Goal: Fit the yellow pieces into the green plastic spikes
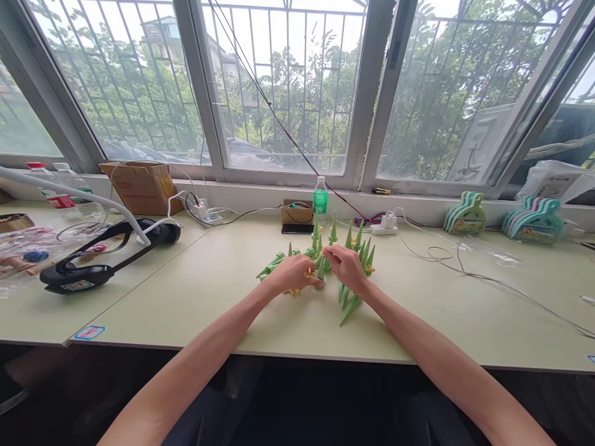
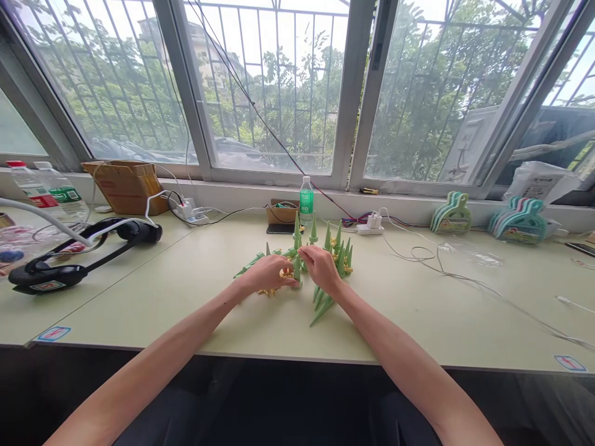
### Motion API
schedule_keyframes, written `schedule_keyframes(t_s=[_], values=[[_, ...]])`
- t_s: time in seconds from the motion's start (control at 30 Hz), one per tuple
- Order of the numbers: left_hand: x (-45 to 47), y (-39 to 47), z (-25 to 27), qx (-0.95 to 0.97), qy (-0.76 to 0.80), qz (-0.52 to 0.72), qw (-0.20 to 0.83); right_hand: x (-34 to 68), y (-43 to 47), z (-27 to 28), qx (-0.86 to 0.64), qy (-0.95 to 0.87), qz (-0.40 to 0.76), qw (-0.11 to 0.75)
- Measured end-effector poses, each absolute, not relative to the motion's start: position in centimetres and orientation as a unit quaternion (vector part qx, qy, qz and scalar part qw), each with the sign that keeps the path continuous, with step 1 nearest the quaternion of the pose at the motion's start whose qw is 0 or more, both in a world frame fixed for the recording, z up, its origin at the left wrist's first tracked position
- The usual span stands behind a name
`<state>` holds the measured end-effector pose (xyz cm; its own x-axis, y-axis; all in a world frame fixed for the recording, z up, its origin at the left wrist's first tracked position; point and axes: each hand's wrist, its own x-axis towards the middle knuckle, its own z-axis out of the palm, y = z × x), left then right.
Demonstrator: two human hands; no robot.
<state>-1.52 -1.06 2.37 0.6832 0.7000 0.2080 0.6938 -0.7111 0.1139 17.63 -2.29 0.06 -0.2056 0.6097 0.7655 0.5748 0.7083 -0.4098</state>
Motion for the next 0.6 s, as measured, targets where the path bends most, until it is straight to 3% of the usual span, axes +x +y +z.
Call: schedule_keyframes(t_s=[0.6], values=[[-1.43,-0.81,2.01,0.916,0.389,0.104,0.007,17.73,-1.50,-0.58,-0.386,-0.775,-0.011,0.501]])
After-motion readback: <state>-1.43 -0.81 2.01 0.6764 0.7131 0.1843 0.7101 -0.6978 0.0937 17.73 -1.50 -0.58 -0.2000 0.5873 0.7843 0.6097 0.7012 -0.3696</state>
